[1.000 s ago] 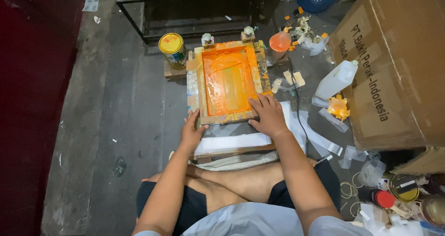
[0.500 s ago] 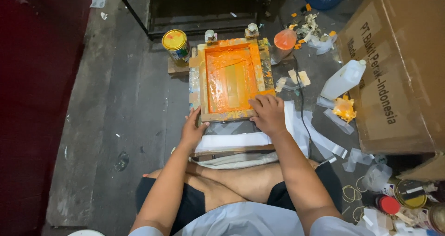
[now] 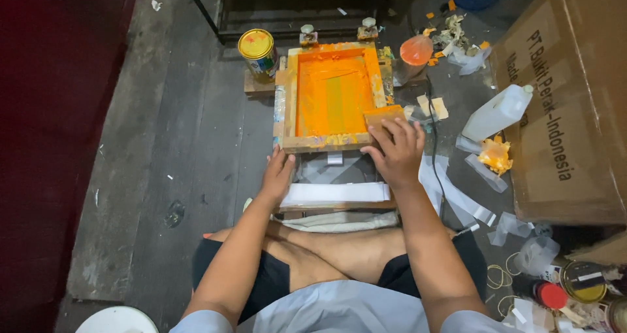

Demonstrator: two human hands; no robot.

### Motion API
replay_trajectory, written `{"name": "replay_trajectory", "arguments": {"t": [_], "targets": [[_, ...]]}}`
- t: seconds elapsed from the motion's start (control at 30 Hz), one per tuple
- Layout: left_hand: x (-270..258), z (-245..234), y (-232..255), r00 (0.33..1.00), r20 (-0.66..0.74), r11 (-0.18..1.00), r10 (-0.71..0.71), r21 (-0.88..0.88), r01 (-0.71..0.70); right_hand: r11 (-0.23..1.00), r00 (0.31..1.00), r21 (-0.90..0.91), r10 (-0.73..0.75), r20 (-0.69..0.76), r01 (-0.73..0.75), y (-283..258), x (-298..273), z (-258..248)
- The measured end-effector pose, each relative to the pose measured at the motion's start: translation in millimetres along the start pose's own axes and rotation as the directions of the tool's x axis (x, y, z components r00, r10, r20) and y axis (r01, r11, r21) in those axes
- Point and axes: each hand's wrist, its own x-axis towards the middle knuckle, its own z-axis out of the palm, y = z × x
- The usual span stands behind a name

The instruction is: The person sits cross-legged on the floor and uses a squeegee to spread orange ink across a screen printing frame. They repeatedly pull white strips of material through the inked screen, applying the orange color to the strips.

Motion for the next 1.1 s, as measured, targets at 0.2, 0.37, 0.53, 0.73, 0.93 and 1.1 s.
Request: {"name": "replay_trajectory", "arguments": {"t": [0.2, 0.37, 0.53, 0.73, 0.93, 1.1], "targets": [[-16, -3, 42, 0.998, 0.029, 0.980, 0.058, 0.189, -0.062, 0.998, 0.986, -0.053, 0.036, -0.164, -0.045, 7, 2, 23], [-23, 15, 57, 0.968, 0.065, 0.874, 0.241, 0.419, -0.246, 0.996, 0.978, -0.025, 0.077, -0.192, -0.084, 4, 9, 27], [-14, 42, 76, 0.884, 0.231, 0.740, 0.406, 0.484, -0.466, 0.993, 0.978, -0.049, 0.094, -0.188, -0.105, 5, 11, 29], [16, 82, 61, 0.917, 0.264, 0.582, 0.300, 0.711, -0.395, 0.994, 0.975, -0.040, 0.095, -0.200, -0.105, 4, 11, 29], [26, 93, 51, 0.930, 0.313, 0.481, 0.191, 0.796, -0.366, 0.994, 0.977, -0.010, 0.108, -0.186, -0.111, 8, 11, 31], [28, 96, 33, 0.904, 0.355, 0.402, 0.237, 0.812, -0.424, 0.994, 0.977, -0.004, 0.111, -0.181, -0.113, 8, 10, 30]]}}
